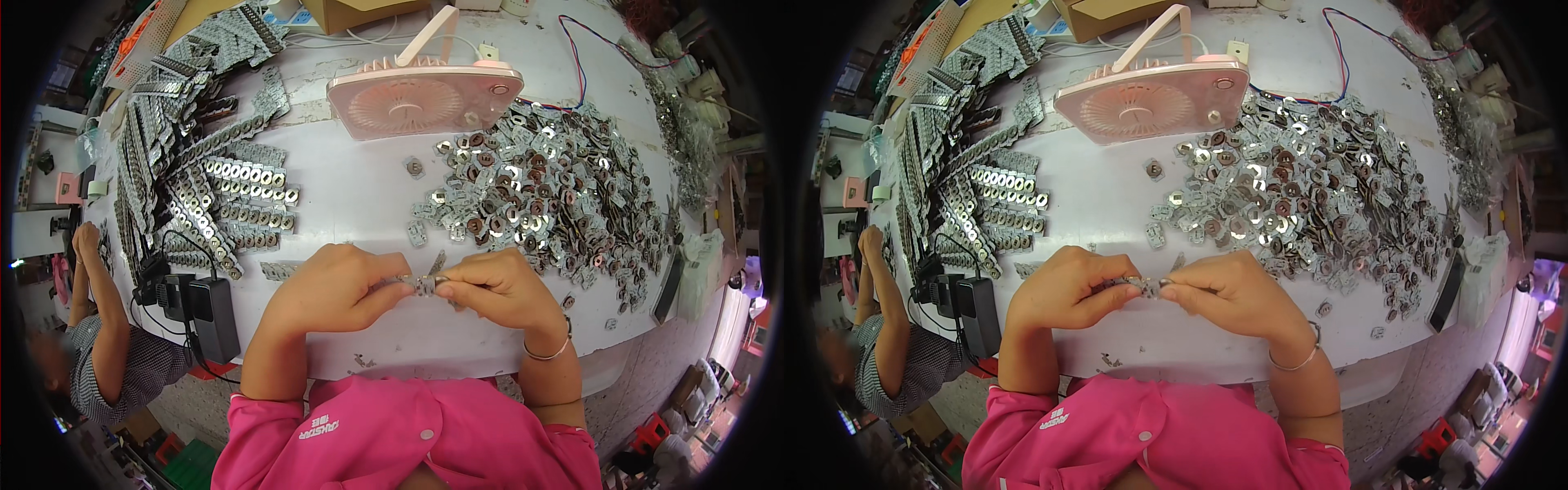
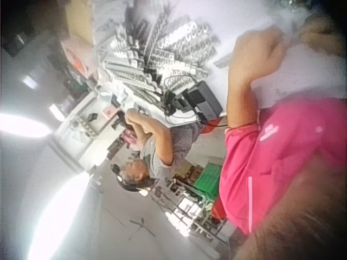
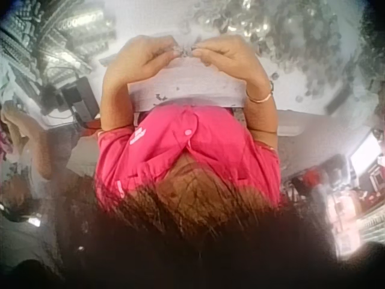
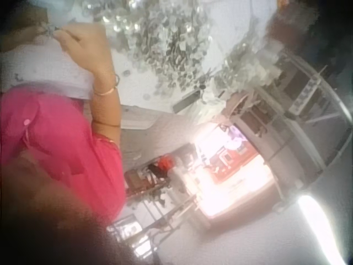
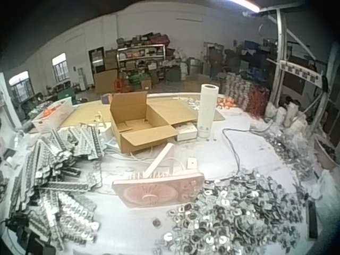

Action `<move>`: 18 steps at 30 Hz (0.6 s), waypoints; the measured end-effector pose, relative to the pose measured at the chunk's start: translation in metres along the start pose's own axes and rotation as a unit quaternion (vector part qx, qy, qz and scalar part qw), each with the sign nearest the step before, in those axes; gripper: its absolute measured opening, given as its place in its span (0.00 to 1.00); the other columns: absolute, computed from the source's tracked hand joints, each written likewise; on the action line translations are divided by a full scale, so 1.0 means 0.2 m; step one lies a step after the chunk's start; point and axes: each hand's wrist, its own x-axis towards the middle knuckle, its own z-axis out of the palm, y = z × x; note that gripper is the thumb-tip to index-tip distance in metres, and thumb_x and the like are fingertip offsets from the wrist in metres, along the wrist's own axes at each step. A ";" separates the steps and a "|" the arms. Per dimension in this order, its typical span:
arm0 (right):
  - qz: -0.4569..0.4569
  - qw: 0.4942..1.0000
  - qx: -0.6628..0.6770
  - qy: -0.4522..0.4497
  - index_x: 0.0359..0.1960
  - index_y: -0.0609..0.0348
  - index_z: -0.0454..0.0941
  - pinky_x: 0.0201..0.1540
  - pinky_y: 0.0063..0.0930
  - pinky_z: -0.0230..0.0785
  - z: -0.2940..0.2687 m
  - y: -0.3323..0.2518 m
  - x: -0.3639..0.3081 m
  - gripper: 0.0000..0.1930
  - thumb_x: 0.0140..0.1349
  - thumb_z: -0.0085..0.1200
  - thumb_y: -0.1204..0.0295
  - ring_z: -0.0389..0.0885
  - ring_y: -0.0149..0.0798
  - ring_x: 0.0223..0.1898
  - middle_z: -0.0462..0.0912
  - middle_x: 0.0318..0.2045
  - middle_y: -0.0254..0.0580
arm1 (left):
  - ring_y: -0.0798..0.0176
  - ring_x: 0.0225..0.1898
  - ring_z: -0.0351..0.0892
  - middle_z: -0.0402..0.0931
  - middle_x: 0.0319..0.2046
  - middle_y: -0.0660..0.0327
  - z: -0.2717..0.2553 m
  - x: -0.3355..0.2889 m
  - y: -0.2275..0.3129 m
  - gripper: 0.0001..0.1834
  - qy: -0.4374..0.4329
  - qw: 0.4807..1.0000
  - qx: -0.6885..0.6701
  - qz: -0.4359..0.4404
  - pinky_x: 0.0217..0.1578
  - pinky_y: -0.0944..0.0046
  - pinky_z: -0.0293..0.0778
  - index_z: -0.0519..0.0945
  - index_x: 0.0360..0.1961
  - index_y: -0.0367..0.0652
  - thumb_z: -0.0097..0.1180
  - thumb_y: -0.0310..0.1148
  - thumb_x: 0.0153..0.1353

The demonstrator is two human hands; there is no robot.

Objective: Assembling small metal components by hand at a workbench.

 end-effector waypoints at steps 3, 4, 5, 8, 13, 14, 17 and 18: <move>-0.062 0.996 -0.054 0.036 0.34 0.64 0.82 0.22 0.26 0.65 0.07 0.05 0.02 0.10 0.67 0.56 0.69 0.73 0.25 0.19 0.76 0.19 0.33 | 0.47 0.20 0.76 0.75 0.16 0.56 0.02 0.01 0.00 0.08 0.033 0.997 0.070 0.003 0.24 0.55 0.70 0.81 0.34 0.45 0.57 0.37 0.62; -0.068 0.995 -0.052 0.042 0.34 0.64 0.81 0.22 0.25 0.65 0.08 0.06 0.02 0.10 0.68 0.55 0.69 0.72 0.23 0.19 0.76 0.19 0.31 | 0.47 0.20 0.77 0.75 0.16 0.56 0.02 0.01 0.00 0.07 0.021 1.000 0.004 0.001 0.24 0.56 0.71 0.81 0.35 0.45 0.57 0.36 0.62; -0.027 0.999 0.039 0.023 0.35 0.64 0.81 0.22 0.25 0.65 0.09 0.04 0.01 0.10 0.69 0.55 0.69 0.72 0.23 0.20 0.76 0.19 0.30 | 0.48 0.20 0.77 0.76 0.17 0.56 0.01 0.00 0.01 0.07 0.008 0.998 -0.061 -0.001 0.25 0.57 0.72 0.81 0.36 0.45 0.57 0.35 0.62; 0.064 0.961 0.268 -0.020 0.35 0.63 0.80 0.23 0.25 0.64 0.07 -0.01 -0.01 0.10 0.70 0.52 0.69 0.71 0.22 0.21 0.75 0.20 0.28 | 0.49 0.22 0.78 0.78 0.20 0.57 -0.01 0.00 0.03 0.06 -0.035 0.977 -0.206 0.039 0.26 0.59 0.73 0.81 0.38 0.44 0.56 0.33 0.63; 0.049 0.975 0.170 0.132 0.30 0.62 0.76 0.23 0.23 0.60 0.08 0.03 0.00 0.11 0.70 0.52 0.69 0.67 0.23 0.21 0.72 0.19 0.30 | 0.54 0.23 0.79 0.79 0.23 0.59 0.08 0.05 0.06 0.05 0.168 0.982 0.008 0.082 0.26 0.60 0.73 0.80 0.38 0.42 0.58 0.30 0.62; 0.031 0.982 0.111 0.152 0.30 0.62 0.75 0.23 0.24 0.60 0.09 0.03 0.00 0.11 0.70 0.52 0.69 0.66 0.24 0.20 0.71 0.18 0.31 | 0.55 0.23 0.79 0.79 0.24 0.60 0.10 0.07 0.05 0.05 0.197 0.974 0.068 0.092 0.26 0.61 0.72 0.79 0.37 0.42 0.59 0.29 0.61; -0.018 0.981 -0.020 0.194 0.28 0.62 0.73 0.23 0.25 0.58 0.10 0.02 0.02 0.12 0.69 0.53 0.69 0.63 0.27 0.20 0.68 0.17 0.36 | 0.55 0.22 0.77 0.78 0.23 0.60 0.12 0.08 0.06 0.07 0.222 0.951 0.193 0.093 0.26 0.59 0.71 0.79 0.37 0.42 0.62 0.27 0.58; -0.035 0.979 -0.036 0.196 0.27 0.62 0.72 0.23 0.26 0.58 0.10 0.02 0.03 0.12 0.68 0.53 0.69 0.63 0.27 0.20 0.68 0.17 0.37 | 0.54 0.21 0.77 0.78 0.23 0.60 0.12 0.08 0.07 0.08 0.221 0.944 0.226 0.088 0.25 0.58 0.70 0.78 0.38 0.43 0.62 0.26 0.57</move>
